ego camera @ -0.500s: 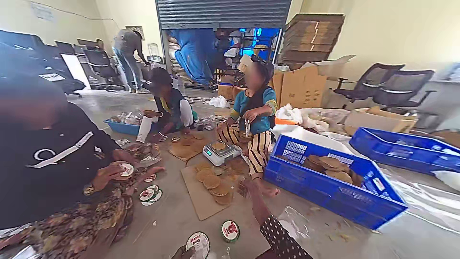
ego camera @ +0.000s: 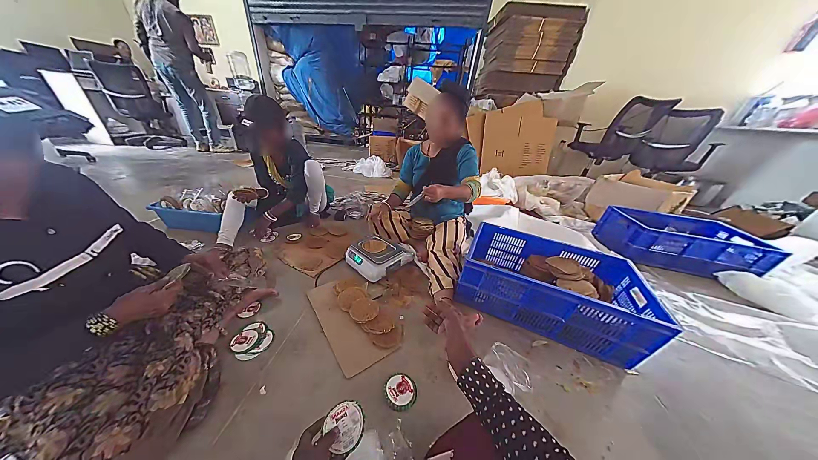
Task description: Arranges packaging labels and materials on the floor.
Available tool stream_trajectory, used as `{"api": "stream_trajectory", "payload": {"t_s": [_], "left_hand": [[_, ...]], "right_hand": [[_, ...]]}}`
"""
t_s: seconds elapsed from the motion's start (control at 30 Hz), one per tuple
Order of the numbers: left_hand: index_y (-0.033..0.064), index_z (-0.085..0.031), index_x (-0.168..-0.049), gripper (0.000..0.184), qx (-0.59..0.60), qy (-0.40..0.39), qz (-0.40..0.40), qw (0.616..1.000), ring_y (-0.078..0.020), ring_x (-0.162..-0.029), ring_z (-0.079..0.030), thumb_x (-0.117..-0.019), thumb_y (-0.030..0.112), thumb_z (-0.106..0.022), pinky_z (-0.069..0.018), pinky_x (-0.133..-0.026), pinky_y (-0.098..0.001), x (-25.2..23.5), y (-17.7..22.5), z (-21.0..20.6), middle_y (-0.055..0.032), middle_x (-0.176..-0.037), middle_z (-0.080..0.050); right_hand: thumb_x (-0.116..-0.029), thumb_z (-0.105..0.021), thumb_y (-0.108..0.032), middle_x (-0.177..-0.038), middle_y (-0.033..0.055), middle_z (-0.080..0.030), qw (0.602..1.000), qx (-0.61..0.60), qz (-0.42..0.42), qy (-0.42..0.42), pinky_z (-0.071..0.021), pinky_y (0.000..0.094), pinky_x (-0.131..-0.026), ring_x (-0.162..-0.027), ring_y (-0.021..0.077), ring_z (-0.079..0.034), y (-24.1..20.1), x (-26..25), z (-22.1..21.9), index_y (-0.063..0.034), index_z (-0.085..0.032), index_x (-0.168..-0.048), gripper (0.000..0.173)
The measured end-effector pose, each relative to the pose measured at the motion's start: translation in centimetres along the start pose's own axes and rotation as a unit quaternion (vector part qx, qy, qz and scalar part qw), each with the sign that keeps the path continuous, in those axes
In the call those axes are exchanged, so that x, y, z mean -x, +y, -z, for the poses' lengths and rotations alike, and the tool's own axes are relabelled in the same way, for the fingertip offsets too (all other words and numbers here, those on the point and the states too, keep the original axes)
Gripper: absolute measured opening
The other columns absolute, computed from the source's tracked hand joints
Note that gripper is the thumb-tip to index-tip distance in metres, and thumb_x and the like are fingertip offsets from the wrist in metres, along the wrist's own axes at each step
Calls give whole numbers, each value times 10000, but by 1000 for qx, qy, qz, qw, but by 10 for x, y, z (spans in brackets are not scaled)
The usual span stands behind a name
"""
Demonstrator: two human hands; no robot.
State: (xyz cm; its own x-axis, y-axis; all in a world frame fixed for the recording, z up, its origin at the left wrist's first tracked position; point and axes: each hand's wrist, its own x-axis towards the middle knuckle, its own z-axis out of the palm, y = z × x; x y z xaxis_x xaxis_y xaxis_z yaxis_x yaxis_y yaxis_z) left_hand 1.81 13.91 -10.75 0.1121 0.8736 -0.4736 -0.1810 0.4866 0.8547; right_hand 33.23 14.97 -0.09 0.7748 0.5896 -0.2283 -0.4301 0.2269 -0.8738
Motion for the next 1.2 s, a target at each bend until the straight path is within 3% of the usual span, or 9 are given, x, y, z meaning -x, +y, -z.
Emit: {"api": "stream_trajectory", "payload": {"t_s": [0.23, 0.4, 0.5, 0.6, 0.77, 0.87, 1.0, 1.1, 1.2], "left_hand": [[46, -295, -1544, 679, 30, -22, -10, 999, -343, -812, -701, -935, -138, -533, -613, -672, -458, 6, 4, -1, -330, -1248, -560], [100, -288, -1579, 732, 46, -32, -14, 998, -366, -779, -715, -938, -163, -523, -622, -636, -472, 6, 7, -4, -339, -1296, -544], [11, -295, -1534, 597, 76, -30, -9, 997, -376, -880, -703, -985, -112, -494, -621, -701, -494, 3, 2, -5, -339, -1291, -527], [-74, -422, -1371, 345, 125, -16, 15, 992, -294, -861, -705, -1040, -1, -485, -628, -716, -444, 7, 9, -10, -248, -1140, -604], [-58, -532, -1184, 173, 114, -26, -2, 993, -254, -749, -732, -1035, 30, -542, -645, -659, -399, 13, 20, -16, -186, -977, -684], [-60, -543, -1145, 153, 74, -35, -7, 997, -252, -728, -735, -1024, 29, -571, -647, -652, -399, 15, 13, -18, -184, -946, -695], [-65, -557, -1121, 141, 48, -39, -3, 998, -248, -712, -731, -1019, 29, -583, -645, -636, -404, 16, 10, -19, -180, -922, -696], [-66, -564, -1092, 135, 54, -38, 21, 998, -258, -693, -735, -1048, 57, -531, -642, -627, -393, 18, 9, -13, -175, -868, -709], [-58, -539, -1161, 197, 53, -38, 55, 996, -264, -736, -762, -1085, 111, -471, -634, -640, -352, 15, 7, -10, -198, -917, -753]], "right_hand": [[-1090, -472, -179, -1054, 180, -716, 1000, 7, -5, -11, -604, 349, -739, -873, 225, -727, 12, 2, 13, 40, -537, -1293, 306], [-1090, -479, -200, -1085, 181, -704, 1000, 21, -12, -12, -602, 369, -762, -899, 234, -719, 32, 6, 33, 43, -529, -1314, 335], [-1088, -490, -213, -1074, 170, -709, 999, 35, -29, 2, -598, 354, -764, -893, 222, -719, 42, 12, 42, 41, -566, -1274, 324], [-1095, -478, -226, -1108, 175, -691, 996, 69, -50, -10, -590, 375, -784, -926, 235, -708, 55, 23, 53, 28, -532, -1312, 339], [-1113, -366, -375, -1205, 145, -713, 923, 249, -152, -251, -579, 424, -879, -1029, 242, -713, 92, 89, 41, -23, -524, -1408, 486], [-1087, -472, -342, -1232, 173, -665, 886, 269, -153, -345, -568, 430, -888, -1032, 239, -683, 102, 121, 18, 10, -536, -1403, 478], [-1001, -658, -178, -894, 97, -679, 894, 292, -109, -322, -577, 346, -728, -770, 150, -659, 117, 118, 4, 39, -657, -1054, 223], [-1001, -652, -164, -901, 98, -664, 888, 323, -118, -304, -567, 342, -719, -761, 148, -640, 111, 107, 8, 36, -660, -1066, 210], [-1013, -609, -171, -892, 85, -666, 933, 280, -87, -209, -544, 336, -672, -730, 143, -619, 92, 69, 22, 18, -660, -1106, 216]]}}
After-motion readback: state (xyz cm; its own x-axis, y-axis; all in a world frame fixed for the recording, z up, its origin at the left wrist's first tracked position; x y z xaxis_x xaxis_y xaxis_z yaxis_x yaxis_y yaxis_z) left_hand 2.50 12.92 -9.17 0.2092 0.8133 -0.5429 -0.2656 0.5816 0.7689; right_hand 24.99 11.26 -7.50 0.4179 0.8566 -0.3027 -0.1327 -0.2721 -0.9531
